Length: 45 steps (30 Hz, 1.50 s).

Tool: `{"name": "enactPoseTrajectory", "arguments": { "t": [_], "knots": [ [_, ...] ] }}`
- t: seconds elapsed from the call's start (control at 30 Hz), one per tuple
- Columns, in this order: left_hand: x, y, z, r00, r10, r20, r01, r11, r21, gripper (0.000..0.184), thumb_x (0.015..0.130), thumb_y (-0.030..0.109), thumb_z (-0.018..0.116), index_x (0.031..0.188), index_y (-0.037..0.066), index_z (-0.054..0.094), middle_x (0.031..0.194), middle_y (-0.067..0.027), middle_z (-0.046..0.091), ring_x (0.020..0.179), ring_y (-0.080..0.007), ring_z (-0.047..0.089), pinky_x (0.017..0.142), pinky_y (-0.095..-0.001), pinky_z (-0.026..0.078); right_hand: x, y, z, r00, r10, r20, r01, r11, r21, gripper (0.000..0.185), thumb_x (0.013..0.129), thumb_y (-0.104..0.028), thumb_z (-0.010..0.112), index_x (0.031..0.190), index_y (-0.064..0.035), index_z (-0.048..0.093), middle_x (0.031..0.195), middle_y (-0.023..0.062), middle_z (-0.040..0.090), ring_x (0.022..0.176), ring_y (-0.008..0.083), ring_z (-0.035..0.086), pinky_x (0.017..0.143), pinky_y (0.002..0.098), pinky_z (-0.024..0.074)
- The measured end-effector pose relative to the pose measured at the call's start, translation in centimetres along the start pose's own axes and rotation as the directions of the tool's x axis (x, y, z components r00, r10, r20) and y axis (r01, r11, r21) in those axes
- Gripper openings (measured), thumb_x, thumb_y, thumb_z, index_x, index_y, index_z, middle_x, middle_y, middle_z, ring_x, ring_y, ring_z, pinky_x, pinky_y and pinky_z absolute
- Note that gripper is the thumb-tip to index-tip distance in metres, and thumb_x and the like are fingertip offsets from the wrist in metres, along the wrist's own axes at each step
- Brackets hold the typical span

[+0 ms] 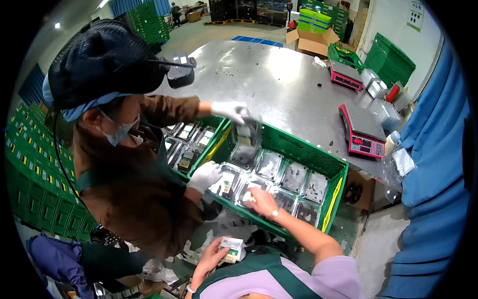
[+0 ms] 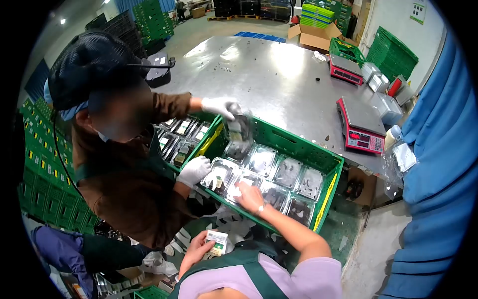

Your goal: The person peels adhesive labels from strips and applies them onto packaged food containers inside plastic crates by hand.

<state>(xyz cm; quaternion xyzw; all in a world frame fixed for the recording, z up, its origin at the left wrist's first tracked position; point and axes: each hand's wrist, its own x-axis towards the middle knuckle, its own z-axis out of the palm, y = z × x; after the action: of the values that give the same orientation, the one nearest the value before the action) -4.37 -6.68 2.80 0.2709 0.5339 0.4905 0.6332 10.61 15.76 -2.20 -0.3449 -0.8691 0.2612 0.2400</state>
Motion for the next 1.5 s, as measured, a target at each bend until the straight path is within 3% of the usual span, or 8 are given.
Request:
{"name": "enactPoseTrajectory", "arguments": {
  "t": [0.27,0.6,0.67,0.93,1.2,1.27,1.37,1.5],
  "knots": [
    [1.7,-1.1,0.4,0.997,0.078,-0.015,-0.06,0.862,0.503,0.024,0.081,0.016,0.058,0.097,-0.002,0.056,0.081,-0.0092,0.062,0.072,-0.0108,0.056,0.066,-0.0262,0.044,-5.7,-6.6,-2.9,0.997,0.019,0.079,-0.05,0.907,0.419,0.019,0.081,-0.022,0.056,0.078,-0.004,0.06,0.069,0.0125,0.06,0.063,0.0246,0.059,0.06,0.0322,0.0458],
    [1.5,0.4,1.7,0.792,0.482,0.375,-0.553,0.306,0.775,0.029,0.083,0.011,0.054,0.11,0.002,0.051,0.112,-0.0091,0.055,0.097,-0.0275,0.056,0.082,-0.0323,0.043,-6.8,8.1,-2.4,0.949,0.315,-0.004,-0.281,0.841,-0.463,0.054,0.061,-0.033,0.074,0.098,-0.0052,0.047,0.083,0.0153,0.054,0.073,0.0333,0.058,0.061,0.0403,0.046],
    [1.1,-1.3,1.1,0.999,-0.008,0.047,0.0,0.985,0.171,0.027,0.084,0.009,0.053,0.11,0.0,0.052,0.115,-0.0089,0.052,0.097,-0.0177,0.055,0.08,-0.0288,0.043,-6.6,3.8,-3.2,0.981,0.181,-0.064,-0.19,0.96,-0.204,0.042,0.067,-0.031,0.07,0.096,-0.0055,0.052,0.083,0.0133,0.056,0.072,0.0302,0.058,0.061,0.0373,0.0457],
    [2.5,-0.9,2.4,0.999,0.043,-0.014,-0.038,0.96,0.278,0.021,0.08,0.005,0.058,0.1,-0.001,0.057,0.081,-0.0048,0.063,0.075,-0.0075,0.054,0.068,-0.0239,0.045,-8.5,-6.8,-4.0,0.999,-0.041,0.031,0.026,0.925,0.379,0.017,0.08,-0.02,0.057,0.079,-0.0037,0.06,0.071,0.0111,0.058,0.065,0.0286,0.057,0.059,0.0344,0.0456],
    [2.0,0.4,1.8,0.924,-0.037,0.381,-0.177,0.84,0.512,0.021,0.083,0.01,0.055,0.102,0.001,0.054,0.097,-0.0162,0.058,0.073,-0.0203,0.058,0.068,-0.0302,0.045,-10.8,9.6,-10.4,0.826,0.514,0.23,-0.348,0.787,-0.51,0.033,0.068,-0.038,0.066,0.076,-0.0069,0.057,0.077,0.0147,0.062,0.074,0.0313,0.06,0.063,0.0412,0.0468],
    [2.7,1.6,2.7,0.719,0.261,0.645,-0.689,0.395,0.608,0.019,0.083,0.009,0.053,0.099,0.0,0.054,0.108,-0.0158,0.055,0.082,-0.0194,0.057,0.073,-0.0293,0.044,-12.9,12.5,-8.3,0.648,0.658,0.383,-0.324,0.693,-0.644,0.043,0.059,-0.04,0.073,0.082,-0.007,0.056,0.084,0.0124,0.062,0.077,0.0298,0.061,0.065,0.0391,0.0477],
    [2.2,0.9,3.5,0.984,0.006,0.179,-0.092,0.876,0.473,0.022,0.082,0.005,0.053,0.103,0.001,0.056,0.109,-0.0104,0.056,0.097,-0.016,0.052,0.082,-0.0259,0.041,-13.3,10.3,-7.3,0.841,0.535,0.08,-0.366,0.671,-0.644,0.057,0.053,-0.035,0.078,0.093,-0.0069,0.049,0.087,0.0115,0.055,0.081,0.0275,0.058,0.066,0.0383,0.0465],
    [2.4,1.6,5.7,0.99,0.056,0.13,-0.096,0.939,0.329,0.023,0.081,-0.001,0.05,0.103,0.0,0.056,0.093,-0.0048,0.06,0.089,-0.0115,0.054,0.079,-0.0246,0.041,-10.8,0.1,-8.9,0.95,0.182,0.254,-0.221,0.966,0.134,0.032,0.071,-0.039,0.063,0.078,-0.0081,0.059,0.075,0.0097,0.059,0.072,0.0284,0.059,0.062,0.0381,0.0458]
  ]
}}
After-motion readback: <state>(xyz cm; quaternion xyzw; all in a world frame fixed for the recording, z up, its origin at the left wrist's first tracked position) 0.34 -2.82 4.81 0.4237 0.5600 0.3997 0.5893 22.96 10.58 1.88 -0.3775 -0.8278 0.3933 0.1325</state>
